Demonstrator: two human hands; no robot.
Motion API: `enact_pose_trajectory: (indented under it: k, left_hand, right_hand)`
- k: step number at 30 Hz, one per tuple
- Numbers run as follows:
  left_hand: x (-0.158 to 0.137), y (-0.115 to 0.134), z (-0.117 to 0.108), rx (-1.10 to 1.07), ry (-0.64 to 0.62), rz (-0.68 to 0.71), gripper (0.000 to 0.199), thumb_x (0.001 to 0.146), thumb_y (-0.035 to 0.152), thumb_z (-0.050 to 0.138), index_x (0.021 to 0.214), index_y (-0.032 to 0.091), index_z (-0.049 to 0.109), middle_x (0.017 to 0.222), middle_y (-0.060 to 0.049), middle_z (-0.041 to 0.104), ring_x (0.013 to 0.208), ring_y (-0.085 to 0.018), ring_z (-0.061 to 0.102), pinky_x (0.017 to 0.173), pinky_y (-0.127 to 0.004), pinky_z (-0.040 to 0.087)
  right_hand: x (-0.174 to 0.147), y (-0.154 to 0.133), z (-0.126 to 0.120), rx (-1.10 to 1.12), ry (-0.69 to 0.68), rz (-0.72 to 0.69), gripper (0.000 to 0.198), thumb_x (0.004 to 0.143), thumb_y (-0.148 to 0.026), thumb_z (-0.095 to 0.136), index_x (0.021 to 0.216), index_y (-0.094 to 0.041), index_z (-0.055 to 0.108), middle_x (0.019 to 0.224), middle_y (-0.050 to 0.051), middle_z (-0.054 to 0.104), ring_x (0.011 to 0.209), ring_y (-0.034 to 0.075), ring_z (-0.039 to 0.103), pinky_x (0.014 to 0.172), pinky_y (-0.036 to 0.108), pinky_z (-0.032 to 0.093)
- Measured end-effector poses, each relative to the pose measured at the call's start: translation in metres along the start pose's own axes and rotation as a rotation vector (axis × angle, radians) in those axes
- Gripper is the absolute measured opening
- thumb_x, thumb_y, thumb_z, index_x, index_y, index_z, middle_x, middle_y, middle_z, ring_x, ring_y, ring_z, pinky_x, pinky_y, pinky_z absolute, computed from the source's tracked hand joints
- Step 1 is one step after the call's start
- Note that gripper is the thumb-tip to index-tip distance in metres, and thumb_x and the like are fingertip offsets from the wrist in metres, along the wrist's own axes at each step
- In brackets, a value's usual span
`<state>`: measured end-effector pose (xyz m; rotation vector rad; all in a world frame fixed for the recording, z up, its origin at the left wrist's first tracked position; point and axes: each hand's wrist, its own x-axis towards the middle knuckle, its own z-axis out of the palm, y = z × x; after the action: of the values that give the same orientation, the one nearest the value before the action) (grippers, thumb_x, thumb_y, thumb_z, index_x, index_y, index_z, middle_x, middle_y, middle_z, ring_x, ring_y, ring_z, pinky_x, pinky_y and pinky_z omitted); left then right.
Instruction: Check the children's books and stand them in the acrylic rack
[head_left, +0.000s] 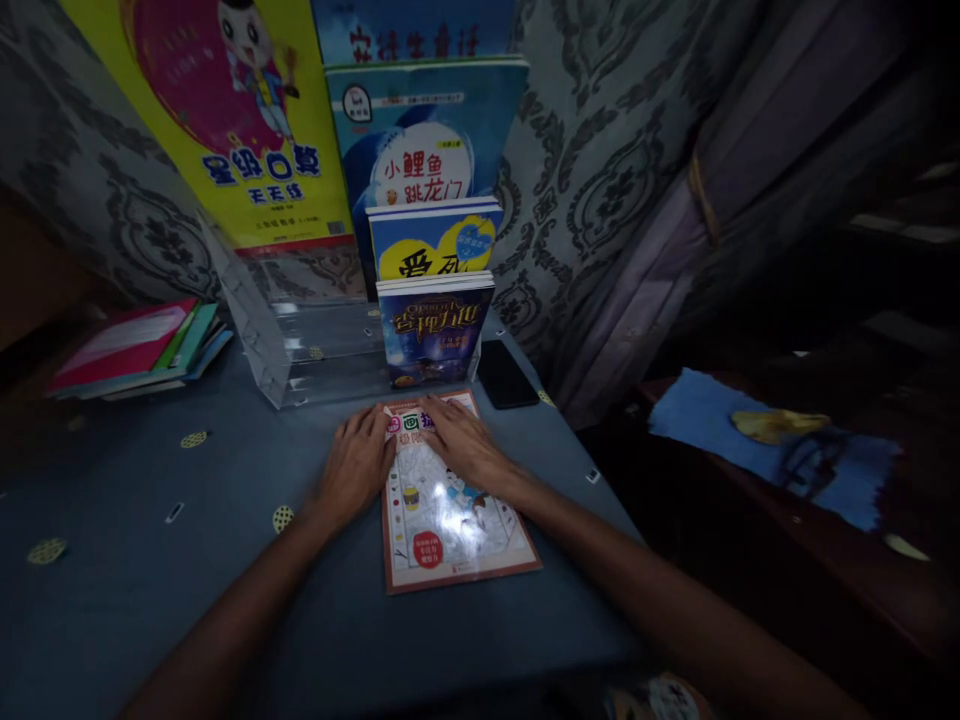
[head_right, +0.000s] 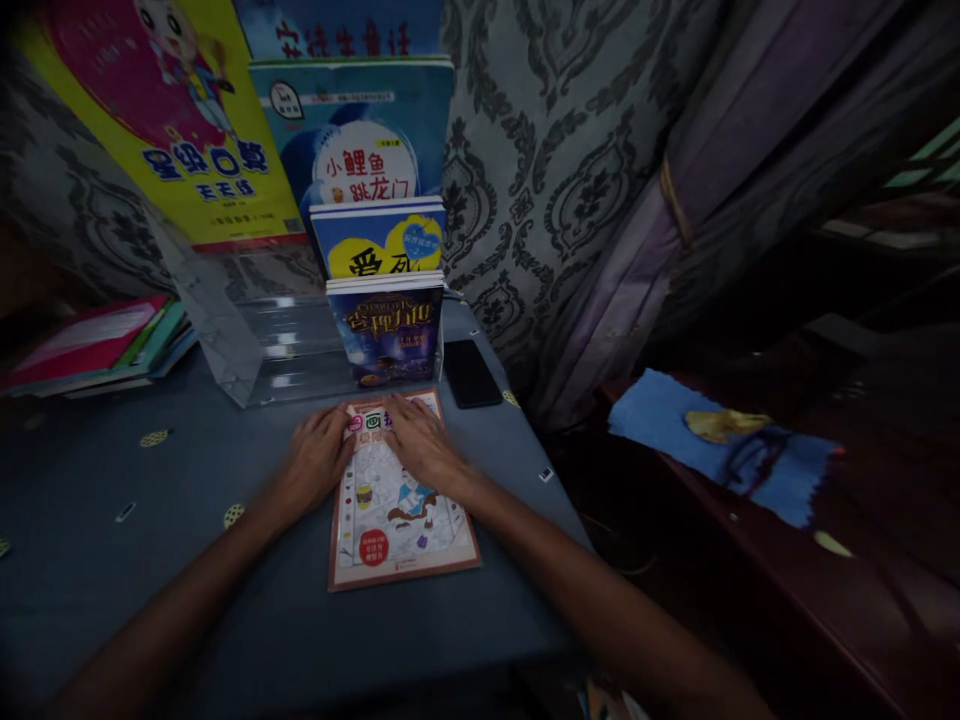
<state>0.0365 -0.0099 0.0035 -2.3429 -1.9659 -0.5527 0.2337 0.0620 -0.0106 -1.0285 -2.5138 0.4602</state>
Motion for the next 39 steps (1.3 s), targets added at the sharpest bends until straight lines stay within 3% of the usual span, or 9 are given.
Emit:
enact_pose_trajectory:
  k: [8, 16, 22, 28, 39]
  left_hand:
    - [-0.001, -0.003, 0.002, -0.044, -0.019, -0.008, 0.036, 0.102, 0.028, 0.04, 0.134, 0.016, 0.052, 0.137, -0.017, 0.064, 0.134, -0.034, 0.051, 0.107, -0.054, 0.044]
    - [0.0, -0.005, -0.003, -0.035, -0.038, -0.007, 0.037, 0.102, 0.03, 0.04, 0.134, 0.016, 0.053, 0.139, -0.016, 0.063, 0.136, -0.034, 0.049, 0.108, -0.053, 0.043]
    - [0.002, -0.017, -0.004, -0.029, -0.014, -0.03, 0.039, 0.102, 0.034, 0.039, 0.131, 0.015, 0.057, 0.126, -0.017, 0.07, 0.13, -0.034, 0.053, 0.108, -0.054, 0.043]
    - [0.005, -0.023, -0.004, -0.052, 0.031, 0.075, 0.038, 0.104, 0.036, 0.036, 0.124, 0.015, 0.061, 0.133, -0.016, 0.065, 0.126, -0.031, 0.055, 0.11, -0.051, 0.043]
    - [0.02, -0.015, -0.013, 0.02, -0.034, 0.19, 0.036, 0.098, 0.028, 0.036, 0.119, 0.014, 0.063, 0.125, -0.018, 0.067, 0.12, -0.033, 0.06, 0.107, -0.055, 0.046]
  right_hand:
    - [-0.017, 0.024, -0.008, 0.019, 0.125, 0.071, 0.049, 0.102, -0.03, 0.041, 0.147, -0.012, 0.051, 0.15, 0.02, 0.055, 0.145, 0.031, 0.046, 0.121, 0.058, 0.035]
    - [-0.015, 0.02, -0.003, 0.057, 0.134, 0.048, 0.048, 0.103, -0.028, 0.036, 0.146, -0.012, 0.049, 0.149, 0.02, 0.055, 0.146, 0.03, 0.045, 0.123, 0.055, 0.031]
    - [-0.012, 0.013, 0.002, 0.035, 0.105, 0.051, 0.049, 0.103, -0.028, 0.034, 0.147, -0.011, 0.048, 0.153, 0.019, 0.052, 0.146, 0.029, 0.042, 0.123, 0.053, 0.03]
    - [-0.007, 0.026, -0.009, 0.06, 0.158, 0.093, 0.045, 0.1, -0.018, 0.039, 0.142, -0.013, 0.053, 0.139, 0.015, 0.063, 0.13, 0.028, 0.054, 0.111, 0.049, 0.042]
    - [-0.002, 0.039, -0.019, 0.14, 0.144, 0.088, 0.043, 0.098, -0.009, 0.038, 0.139, -0.012, 0.053, 0.137, 0.012, 0.064, 0.127, 0.023, 0.057, 0.11, 0.039, 0.042]
